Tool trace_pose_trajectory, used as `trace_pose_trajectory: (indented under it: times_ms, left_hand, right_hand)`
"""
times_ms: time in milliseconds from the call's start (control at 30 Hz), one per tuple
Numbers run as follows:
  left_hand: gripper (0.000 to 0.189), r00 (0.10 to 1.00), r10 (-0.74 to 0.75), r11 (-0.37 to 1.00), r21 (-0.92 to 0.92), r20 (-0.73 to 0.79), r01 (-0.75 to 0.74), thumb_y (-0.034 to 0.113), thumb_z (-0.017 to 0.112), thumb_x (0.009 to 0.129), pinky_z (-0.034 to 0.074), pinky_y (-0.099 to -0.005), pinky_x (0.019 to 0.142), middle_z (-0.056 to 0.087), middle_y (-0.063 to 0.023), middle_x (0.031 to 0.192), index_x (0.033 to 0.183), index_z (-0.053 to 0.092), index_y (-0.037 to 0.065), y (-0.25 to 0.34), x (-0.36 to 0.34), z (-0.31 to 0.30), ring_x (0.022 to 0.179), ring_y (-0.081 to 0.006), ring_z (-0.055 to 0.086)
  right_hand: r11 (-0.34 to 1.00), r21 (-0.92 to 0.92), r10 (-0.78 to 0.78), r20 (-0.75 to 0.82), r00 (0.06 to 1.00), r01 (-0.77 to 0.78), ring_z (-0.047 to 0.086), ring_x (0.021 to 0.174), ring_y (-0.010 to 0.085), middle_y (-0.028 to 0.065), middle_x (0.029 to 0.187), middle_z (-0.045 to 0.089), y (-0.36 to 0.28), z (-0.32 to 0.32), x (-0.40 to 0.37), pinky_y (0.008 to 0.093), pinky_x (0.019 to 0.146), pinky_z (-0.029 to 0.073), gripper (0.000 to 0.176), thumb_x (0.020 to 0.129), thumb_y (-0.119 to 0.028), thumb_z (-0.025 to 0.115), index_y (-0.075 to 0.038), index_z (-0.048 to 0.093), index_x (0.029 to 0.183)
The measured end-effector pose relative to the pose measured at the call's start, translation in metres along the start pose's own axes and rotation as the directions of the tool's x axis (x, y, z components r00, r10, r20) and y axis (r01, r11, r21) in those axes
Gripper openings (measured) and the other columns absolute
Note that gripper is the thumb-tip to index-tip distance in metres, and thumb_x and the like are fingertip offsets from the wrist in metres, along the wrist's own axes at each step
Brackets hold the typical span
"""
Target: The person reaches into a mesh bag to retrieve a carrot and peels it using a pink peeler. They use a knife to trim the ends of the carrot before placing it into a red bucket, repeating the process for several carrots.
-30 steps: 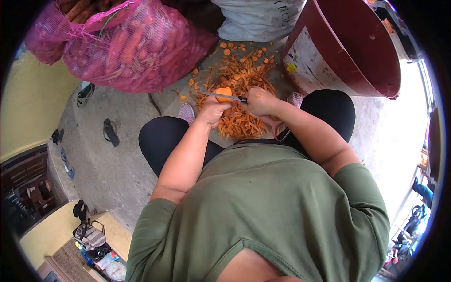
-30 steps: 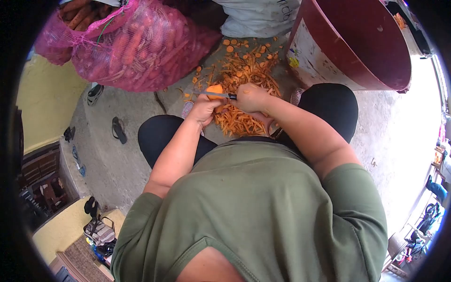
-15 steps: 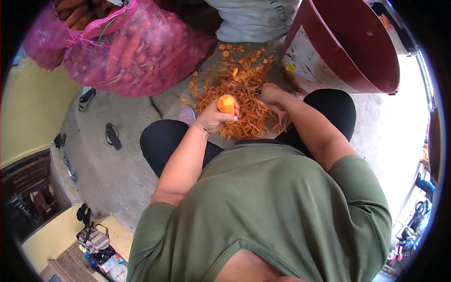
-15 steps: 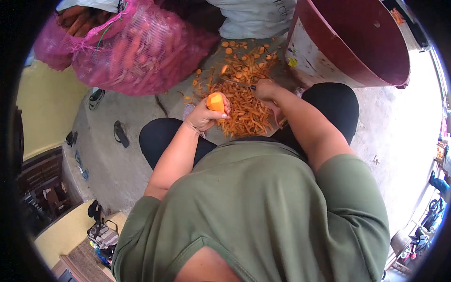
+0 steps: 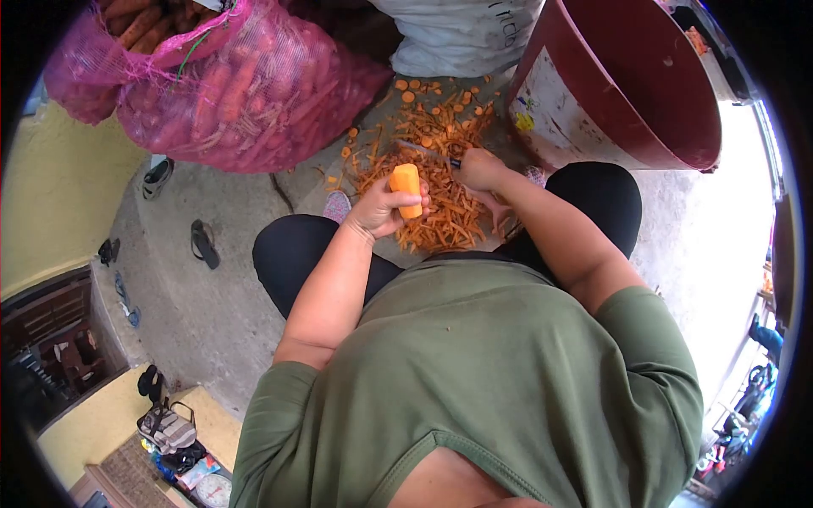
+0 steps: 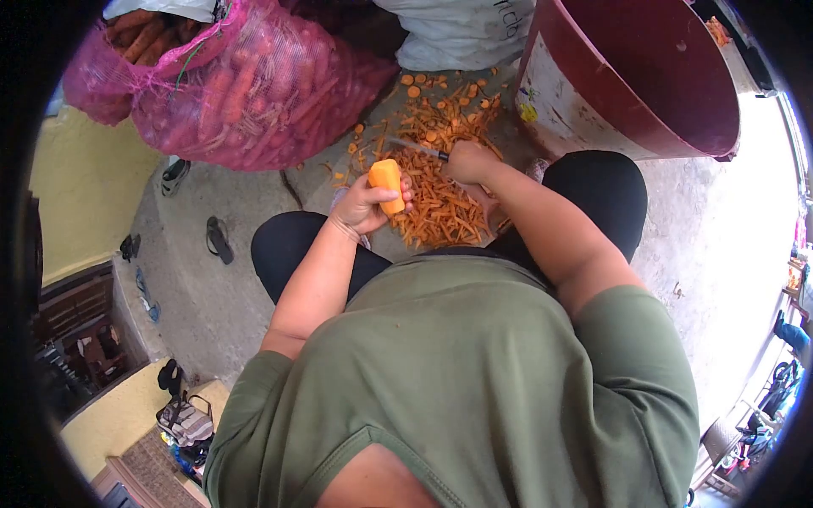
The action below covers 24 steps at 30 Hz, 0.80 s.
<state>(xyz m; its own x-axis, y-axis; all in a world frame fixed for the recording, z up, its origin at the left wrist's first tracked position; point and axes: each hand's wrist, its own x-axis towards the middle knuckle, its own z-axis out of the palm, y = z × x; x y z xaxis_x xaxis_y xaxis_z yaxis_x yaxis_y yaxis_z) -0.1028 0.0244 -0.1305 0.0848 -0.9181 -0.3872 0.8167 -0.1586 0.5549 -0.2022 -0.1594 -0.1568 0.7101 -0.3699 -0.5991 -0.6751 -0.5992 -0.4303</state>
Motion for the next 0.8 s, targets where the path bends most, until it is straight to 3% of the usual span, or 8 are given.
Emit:
trace_pose_trajectory:
  times_ms: [167, 200, 300, 400, 533, 667, 733, 800]
  left_hand:
    - [0.032, 0.997, -0.072, 0.99, 0.122, 0.002, 0.072, 0.016, 0.051, 0.079, 0.049, -0.0339, 0.062, 0.05, -0.0112, 0.09, 0.108, 0.038, 0.008, 0.043, 0.039, 0.065, 0.079, -0.0188, 0.054]
    - [0.035, 0.997, 0.026, 0.989, 0.143, 0.069, -0.035, 0.014, 0.05, 0.08, 0.048, -0.0327, 0.063, 0.049, -0.0117, 0.093, 0.111, 0.036, 0.005, 0.059, 0.048, 0.095, 0.079, -0.0191, 0.053]
    - [0.035, 0.888, 0.363, 0.923, 0.02, 0.281, -0.384, 0.011, 0.049, 0.081, 0.047, -0.0281, 0.068, 0.051, -0.0127, 0.097, 0.111, 0.039, -0.001, 0.095, 0.06, 0.173, 0.085, -0.0172, 0.053]
    - [0.052, 0.804, 0.4, 0.842, 0.171, 0.439, -0.512, 0.013, 0.054, 0.078, 0.044, -0.0282, 0.072, 0.046, -0.01, 0.106, 0.12, 0.027, -0.002, 0.12, 0.046, 0.203, 0.092, -0.0149, 0.049]
    - [0.03, 0.743, 0.576, 0.229, 0.805, 0.34, -0.546, 0.015, 0.06, 0.073, 0.045, -0.0229, 0.06, 0.057, -0.0054, 0.075, 0.095, 0.052, -0.004, 0.153, 0.029, 0.176, 0.07, -0.0117, 0.055]
    - [0.011, 0.297, 0.953, 0.236, 0.759, -0.058, -0.607, 0.009, 0.055, 0.075, 0.045, -0.0234, 0.055, 0.054, -0.0073, 0.066, 0.079, 0.051, -0.002, 0.248, 0.022, 0.098, 0.059, -0.0127, 0.053]
    - [0.01, 0.087, 0.984, 0.18, 0.816, -0.158, -0.549, 0.002, 0.052, 0.075, 0.046, -0.0211, 0.053, 0.054, -0.0081, 0.07, 0.082, 0.049, -0.004, 0.293, 0.009, 0.072, 0.062, -0.0132, 0.054]
    - [0.014, 0.023, 0.984, 0.167, 0.864, -0.178, -0.475, 0.002, 0.053, 0.071, 0.045, -0.0217, 0.058, 0.056, -0.0073, 0.072, 0.084, 0.052, -0.003, 0.338, 0.008, 0.033, 0.065, -0.0126, 0.054]
  right_hand:
    - [0.993, -0.005, -0.122, -0.005, 0.993, 0.122, 0.056, 0.083, 0.03, 0.0206, 0.088, 0.057, 0.004, 0.006, 0.004, 0.0345, 0.071, 0.045, 0.035, 0.068, -0.028, 0.054, 0.002, 0.058, 0.085]
    - [0.965, 0.042, -0.257, -0.073, 0.964, 0.26, 0.055, 0.086, 0.0298, 0.0202, 0.091, 0.056, 0.011, 0.015, 0.007, 0.0342, 0.073, 0.045, 0.036, 0.068, -0.028, 0.054, 0.003, 0.058, 0.086]
    - [0.989, -0.135, -0.052, 0.065, 0.997, 0.06, 0.054, 0.09, 0.0278, 0.0182, 0.094, 0.056, -0.002, 0.002, -0.004, 0.0356, 0.075, 0.043, 0.038, 0.07, -0.032, 0.053, 0.001, 0.058, 0.088]
    - [0.989, -0.145, -0.024, 0.13, 0.991, 0.043, 0.056, 0.081, 0.0277, 0.0173, 0.088, 0.057, 0.001, -0.003, 0.003, 0.0368, 0.067, 0.044, 0.04, 0.074, -0.038, 0.052, -0.002, 0.059, 0.09]
    - [0.995, -0.036, -0.079, 0.202, 0.976, 0.088, 0.056, 0.07, 0.0288, 0.0181, 0.073, 0.055, 0.01, -0.006, 0.011, 0.0373, 0.06, 0.043, 0.041, 0.079, -0.041, 0.046, -0.004, 0.059, 0.088]
    - [0.973, 0.227, 0.001, 0.207, 0.978, -0.049, 0.056, 0.062, 0.0292, 0.0181, 0.068, 0.054, 0.005, 0.004, 0.013, 0.0368, 0.057, 0.042, 0.041, 0.081, -0.041, 0.043, -0.003, 0.06, 0.085]
    - [0.961, 0.239, -0.165, 0.111, 0.98, 0.135, 0.055, 0.06, 0.0301, 0.018, 0.071, 0.055, 0.011, 0.022, 0.023, 0.0358, 0.057, 0.042, 0.038, 0.08, -0.039, 0.047, -0.004, 0.06, 0.082]
    - [0.895, 0.431, -0.179, 0.112, 0.977, 0.115, 0.056, 0.064, 0.0303, 0.0183, 0.073, 0.056, 0.005, 0.03, 0.021, 0.0357, 0.059, 0.043, 0.035, 0.08, -0.037, 0.048, -0.004, 0.06, 0.082]
